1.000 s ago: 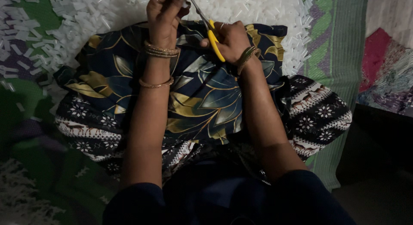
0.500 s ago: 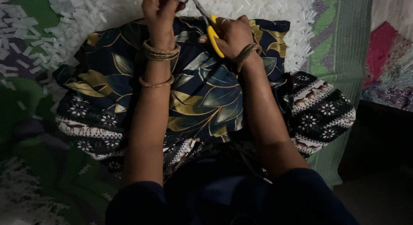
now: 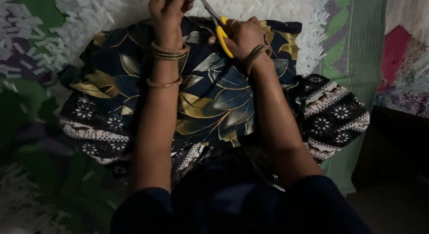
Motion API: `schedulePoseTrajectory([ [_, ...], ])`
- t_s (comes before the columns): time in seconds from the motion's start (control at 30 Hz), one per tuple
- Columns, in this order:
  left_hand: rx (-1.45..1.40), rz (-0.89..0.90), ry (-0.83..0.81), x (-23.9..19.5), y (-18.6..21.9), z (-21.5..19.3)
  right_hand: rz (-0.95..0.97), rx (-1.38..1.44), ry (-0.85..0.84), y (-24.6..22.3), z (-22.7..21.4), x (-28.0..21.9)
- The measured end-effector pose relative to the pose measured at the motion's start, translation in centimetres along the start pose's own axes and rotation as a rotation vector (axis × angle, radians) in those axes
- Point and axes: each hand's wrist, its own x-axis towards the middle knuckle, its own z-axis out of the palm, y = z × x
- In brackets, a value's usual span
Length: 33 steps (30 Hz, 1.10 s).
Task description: The person sits cross-legged and uses yellow-handled scissors to cut small white plastic tubes one by one. The cut pieces fall onto a pile on the mat. The person repeatedly picks up a tube, cuts it, and drops the pieces.
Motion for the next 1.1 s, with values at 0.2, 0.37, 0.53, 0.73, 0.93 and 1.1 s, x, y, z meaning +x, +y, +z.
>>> schedulePoseTrajectory([
  [0.2, -0.152, -0.134, -0.007, 0.1, 0.4, 0.0, 0.173, 0.136, -0.103, -0.5, -0.7, 0.4],
  [0.37, -0.076, -0.173, -0.021, 0.2, 0.1, 0.7, 0.086, 0.064, -0.102, -1.5, -1.7, 0.5],
  [0.53, -0.036, -0.146, -0.050, -0.2, 0.0, 1.0, 0.102, 0.039, -0.138, -1.6, -1.5, 0.4],
  [0.73, -0.020, -0.110, -0.061, -0.1, -0.1, 0.7, 0.094, 0.005, -0.070, -0.6, 0.0, 0.5],
  [0.93, -0.102, -0.206, -0.032, 0.4, 0.6, 1.2, 0.292, 0.249, -0.149, -0.5, 0.2, 0.6],
  [1.1, -0.342, -0.248, -0.111, -0.4, -0.2, -0.9, 0.230, 0.566, -0.195, -0.3, -0.7, 0.7],
])
